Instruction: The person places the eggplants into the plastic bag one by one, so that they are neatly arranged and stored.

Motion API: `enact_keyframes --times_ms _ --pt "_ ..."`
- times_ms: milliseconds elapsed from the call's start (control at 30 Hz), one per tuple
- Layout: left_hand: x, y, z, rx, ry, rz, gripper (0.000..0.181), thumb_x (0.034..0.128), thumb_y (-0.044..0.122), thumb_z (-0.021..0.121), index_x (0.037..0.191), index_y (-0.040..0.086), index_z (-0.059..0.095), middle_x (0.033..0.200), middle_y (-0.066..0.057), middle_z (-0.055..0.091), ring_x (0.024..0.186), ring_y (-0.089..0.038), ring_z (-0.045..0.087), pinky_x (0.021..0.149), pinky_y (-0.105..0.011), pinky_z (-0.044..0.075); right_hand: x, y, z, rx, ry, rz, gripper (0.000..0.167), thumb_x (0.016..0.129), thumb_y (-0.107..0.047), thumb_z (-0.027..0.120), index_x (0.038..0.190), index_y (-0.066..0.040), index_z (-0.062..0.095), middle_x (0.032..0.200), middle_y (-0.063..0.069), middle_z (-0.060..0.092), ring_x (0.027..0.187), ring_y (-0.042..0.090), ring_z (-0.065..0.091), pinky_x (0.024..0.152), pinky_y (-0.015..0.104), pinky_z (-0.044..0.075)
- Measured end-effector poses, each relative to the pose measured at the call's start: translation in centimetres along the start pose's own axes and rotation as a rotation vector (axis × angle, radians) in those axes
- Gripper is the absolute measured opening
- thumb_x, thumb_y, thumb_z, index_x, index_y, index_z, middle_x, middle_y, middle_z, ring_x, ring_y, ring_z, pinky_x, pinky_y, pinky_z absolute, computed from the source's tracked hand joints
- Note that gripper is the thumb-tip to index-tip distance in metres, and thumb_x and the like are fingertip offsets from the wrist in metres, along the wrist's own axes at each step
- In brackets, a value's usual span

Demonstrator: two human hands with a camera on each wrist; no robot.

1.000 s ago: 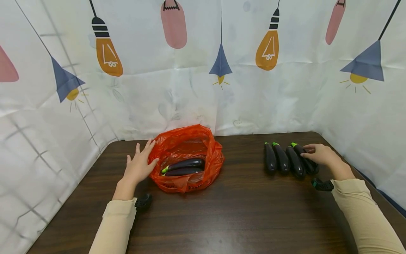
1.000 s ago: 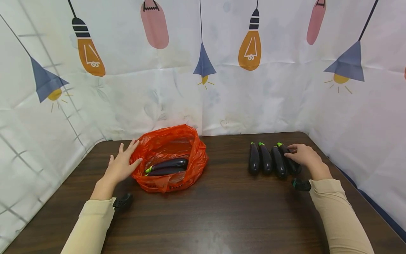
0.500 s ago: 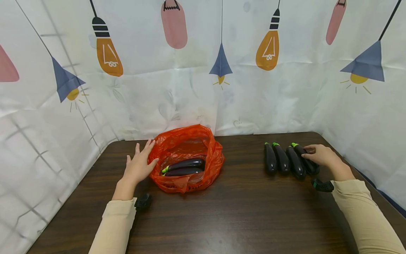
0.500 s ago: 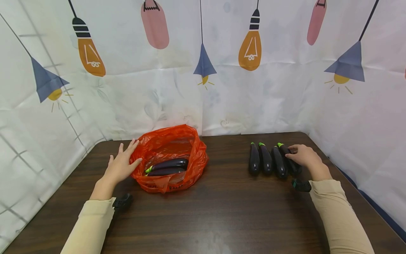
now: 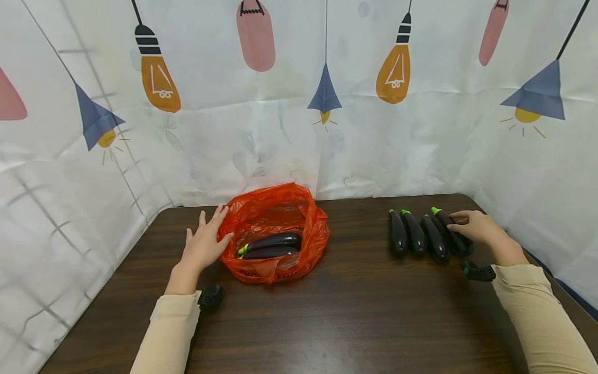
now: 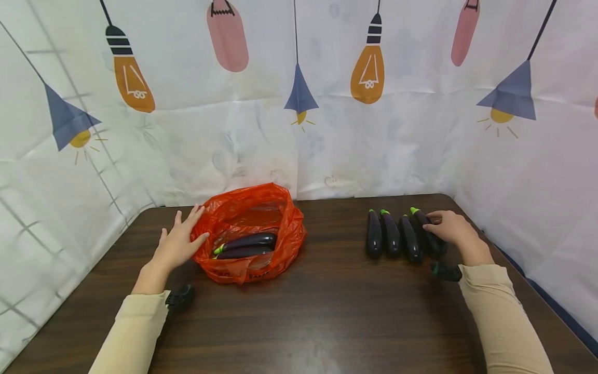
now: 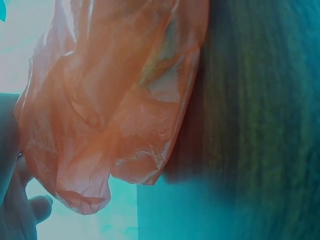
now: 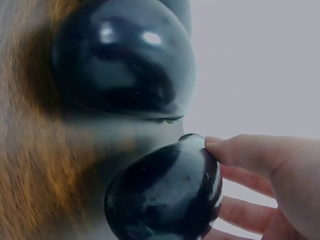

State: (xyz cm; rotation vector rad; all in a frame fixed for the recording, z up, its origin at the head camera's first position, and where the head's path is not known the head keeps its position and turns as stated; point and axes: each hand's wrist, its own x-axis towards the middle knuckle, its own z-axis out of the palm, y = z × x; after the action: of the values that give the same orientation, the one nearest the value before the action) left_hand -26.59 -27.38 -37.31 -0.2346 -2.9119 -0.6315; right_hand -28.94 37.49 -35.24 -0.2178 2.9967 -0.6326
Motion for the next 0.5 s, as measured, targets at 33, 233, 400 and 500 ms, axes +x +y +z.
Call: enact_keyframes --times_ms 33,233,400,500 --pt "0.0 0.0 0.0 0.001 0.001 0.001 0.076 0.1024 0.025 0.061 0.165 0.012 0.02 0.171 -0.013 0.009 0.152 -0.051 -0.003 0.105 -0.084 -0.002 -0.1 0.0 -0.1 -0.001 0.001 -0.001 0.055 0.104 -0.022 0.059 0.137 0.02 0.047 0.126 0.045 0.055 0.11 0.064 0.054 0.078 0.062 0.054" --pt "0.0 0.0 -0.1 -0.008 0.009 0.003 0.076 0.1019 0.024 0.062 0.165 0.012 0.022 0.171 -0.015 0.011 0.152 -0.051 -0.003 0.105 -0.085 -0.002 -0.5 0.0 -0.7 -0.002 -0.007 -0.006 0.057 0.104 -0.022 0.059 0.138 0.021 0.044 0.129 0.047 0.052 0.111 0.065 0.052 0.08 0.065 0.052" --pt "-0.1 0.0 -0.1 -0.008 0.005 0.004 0.076 0.1021 0.024 0.062 0.165 0.012 0.021 0.171 -0.014 0.01 0.152 -0.051 -0.004 0.104 -0.085 -0.003 -0.9 -0.8 -1.2 -0.014 -0.004 -0.028 0.055 0.104 -0.019 0.059 0.138 0.021 0.044 0.128 0.047 0.053 0.111 0.065 0.052 0.081 0.067 0.051" --pt "-0.1 -0.1 -0.1 -0.005 0.009 0.003 0.076 0.1016 0.025 0.062 0.165 0.012 0.022 0.17 -0.015 0.012 0.152 -0.052 -0.003 0.104 -0.085 -0.002 -1.0 -1.5 -1.5 -0.022 0.002 -0.053 0.054 0.103 -0.019 0.06 0.137 0.021 0.045 0.125 0.046 0.055 0.11 0.065 0.054 0.081 0.067 0.051"
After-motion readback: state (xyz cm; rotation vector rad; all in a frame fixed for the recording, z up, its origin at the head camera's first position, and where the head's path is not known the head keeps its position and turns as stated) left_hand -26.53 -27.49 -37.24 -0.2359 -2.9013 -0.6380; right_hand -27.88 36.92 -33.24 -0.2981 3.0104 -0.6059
